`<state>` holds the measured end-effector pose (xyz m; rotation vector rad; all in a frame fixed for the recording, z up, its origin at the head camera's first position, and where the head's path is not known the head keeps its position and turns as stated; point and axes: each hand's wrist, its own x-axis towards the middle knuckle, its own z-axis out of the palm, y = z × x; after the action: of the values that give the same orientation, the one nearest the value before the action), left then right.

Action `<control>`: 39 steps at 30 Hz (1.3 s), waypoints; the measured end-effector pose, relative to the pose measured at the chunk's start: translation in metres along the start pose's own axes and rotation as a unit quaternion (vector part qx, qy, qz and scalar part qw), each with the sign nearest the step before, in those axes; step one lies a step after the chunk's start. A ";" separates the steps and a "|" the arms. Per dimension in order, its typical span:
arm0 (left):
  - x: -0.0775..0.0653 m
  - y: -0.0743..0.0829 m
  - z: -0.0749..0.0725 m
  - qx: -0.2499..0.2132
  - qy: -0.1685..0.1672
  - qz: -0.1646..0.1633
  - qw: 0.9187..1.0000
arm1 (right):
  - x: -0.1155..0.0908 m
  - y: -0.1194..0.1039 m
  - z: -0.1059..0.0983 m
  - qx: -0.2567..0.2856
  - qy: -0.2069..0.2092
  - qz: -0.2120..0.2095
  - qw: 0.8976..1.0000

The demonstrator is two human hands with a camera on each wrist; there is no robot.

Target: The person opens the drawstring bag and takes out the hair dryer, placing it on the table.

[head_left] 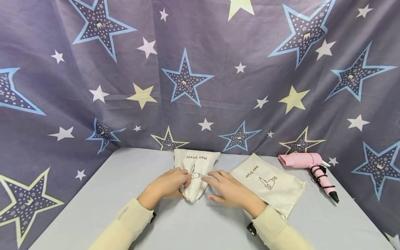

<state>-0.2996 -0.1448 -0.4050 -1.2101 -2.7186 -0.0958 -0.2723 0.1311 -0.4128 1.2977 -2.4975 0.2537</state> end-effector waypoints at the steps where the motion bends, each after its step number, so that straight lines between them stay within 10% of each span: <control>1: 0.000 -0.001 0.001 0.004 0.002 0.000 1.000 | 0.000 -0.001 0.000 -0.002 -0.001 0.001 1.000; 14: 0.002 -0.004 -0.003 -0.017 0.031 0.065 0.997 | -0.001 -0.008 -0.015 -0.003 -0.009 0.021 1.000; 27: 0.001 0.005 -0.026 -0.036 0.097 0.037 0.994 | 0.001 -0.013 -0.027 -0.003 0.025 0.007 1.000; 39: 0.005 0.005 -0.033 -0.093 0.276 0.075 0.954 | 0.005 -0.014 -0.025 -0.020 0.124 -0.008 0.992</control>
<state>-0.2954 -0.1422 -0.3713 -1.2066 -2.1625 -0.5870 -0.2589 0.1264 -0.3873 1.1909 -2.2706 0.3370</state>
